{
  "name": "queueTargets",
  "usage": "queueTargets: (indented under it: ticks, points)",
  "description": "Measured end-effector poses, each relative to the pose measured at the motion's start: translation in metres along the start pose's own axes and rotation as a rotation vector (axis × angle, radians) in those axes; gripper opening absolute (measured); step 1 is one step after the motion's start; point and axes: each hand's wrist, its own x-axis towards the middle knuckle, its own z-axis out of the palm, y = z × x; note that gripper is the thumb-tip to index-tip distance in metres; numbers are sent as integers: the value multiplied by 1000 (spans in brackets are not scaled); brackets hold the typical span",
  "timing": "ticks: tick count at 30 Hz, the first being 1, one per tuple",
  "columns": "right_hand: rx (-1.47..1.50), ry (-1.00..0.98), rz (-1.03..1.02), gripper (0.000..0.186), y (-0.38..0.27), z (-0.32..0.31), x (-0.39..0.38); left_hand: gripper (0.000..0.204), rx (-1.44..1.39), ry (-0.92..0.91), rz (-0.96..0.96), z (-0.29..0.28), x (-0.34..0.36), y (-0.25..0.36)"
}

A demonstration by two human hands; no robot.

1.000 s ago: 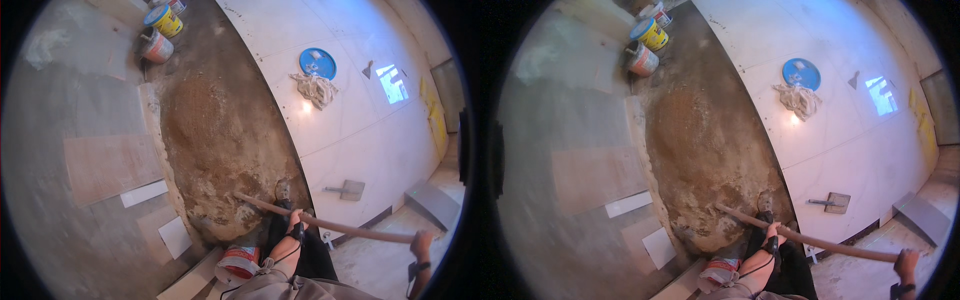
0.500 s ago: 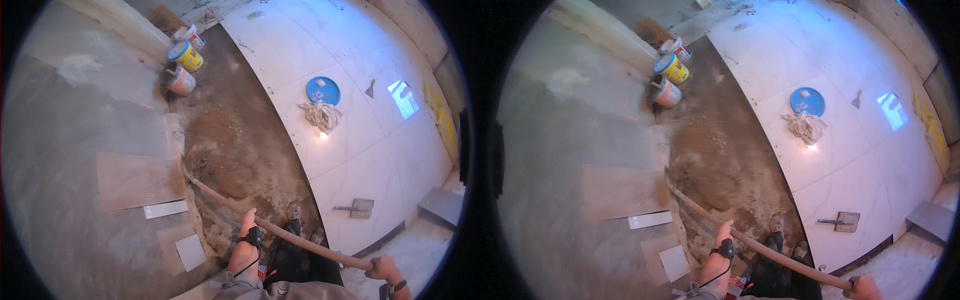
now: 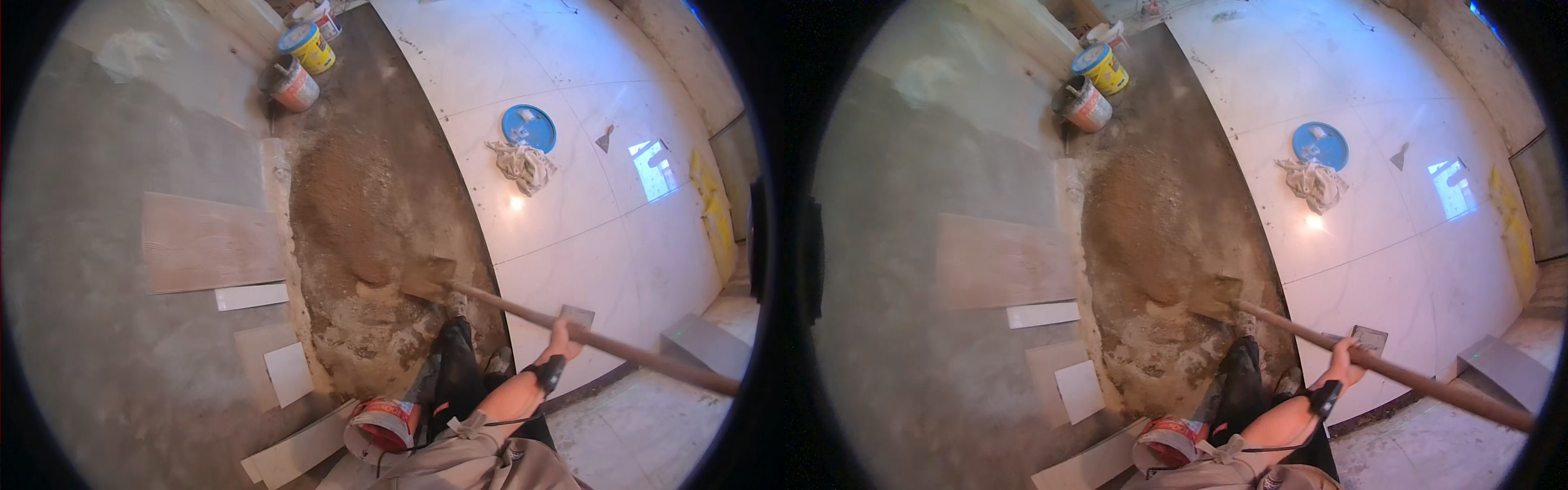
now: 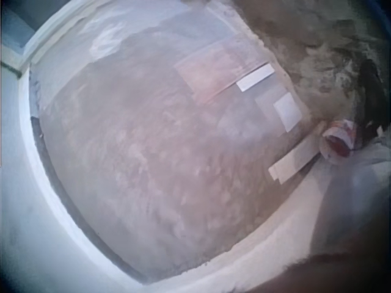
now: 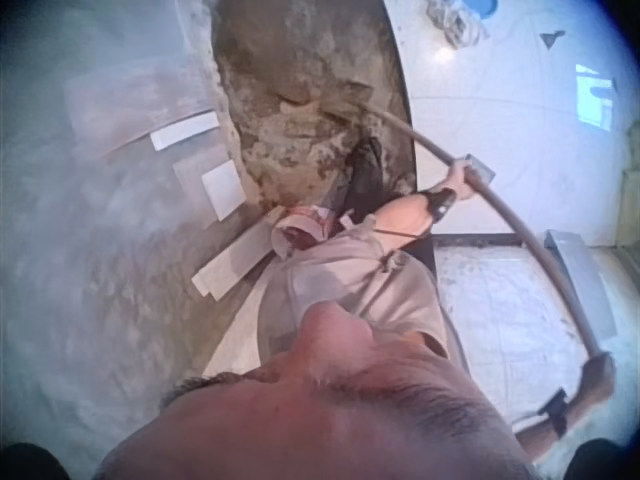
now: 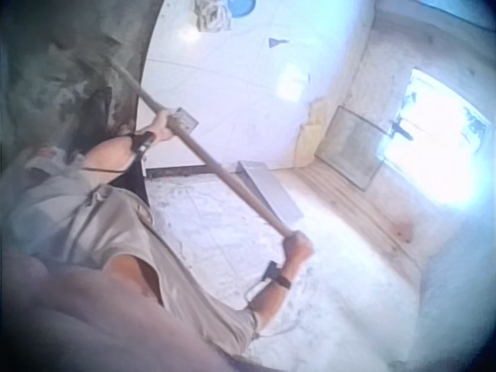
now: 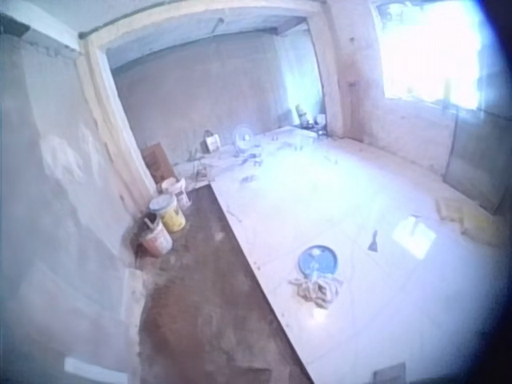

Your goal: Apply adhesive, position tiles, and clear space using a shovel and trowel for floor tile installation.

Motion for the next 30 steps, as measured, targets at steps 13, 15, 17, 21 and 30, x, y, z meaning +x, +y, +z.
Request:
queueTargets:
  ticks: [13, 15, 17, 21, 30]
  points:
    - [2059, 798, 308, 15, 36, 141, -136, 24, -1007, 490, -253, -339, 9, 170]
    - [2013, 487, 95, 15, -19, 133, -165, 25, -798, 573, -280, -301, -10, 165]
    - [2053, 555, -111, 15, -49, 115, -160, 24, -890, 658, -323, -329, -31, 151]
    - [2121, 718, 35, 11, -70, 98, -142, 26, -794, 811, -355, -313, -38, 151]
    - [2200, 547, -155, 14, -113, 67, -116, 21, -567, 762, -281, -303, -19, 156]
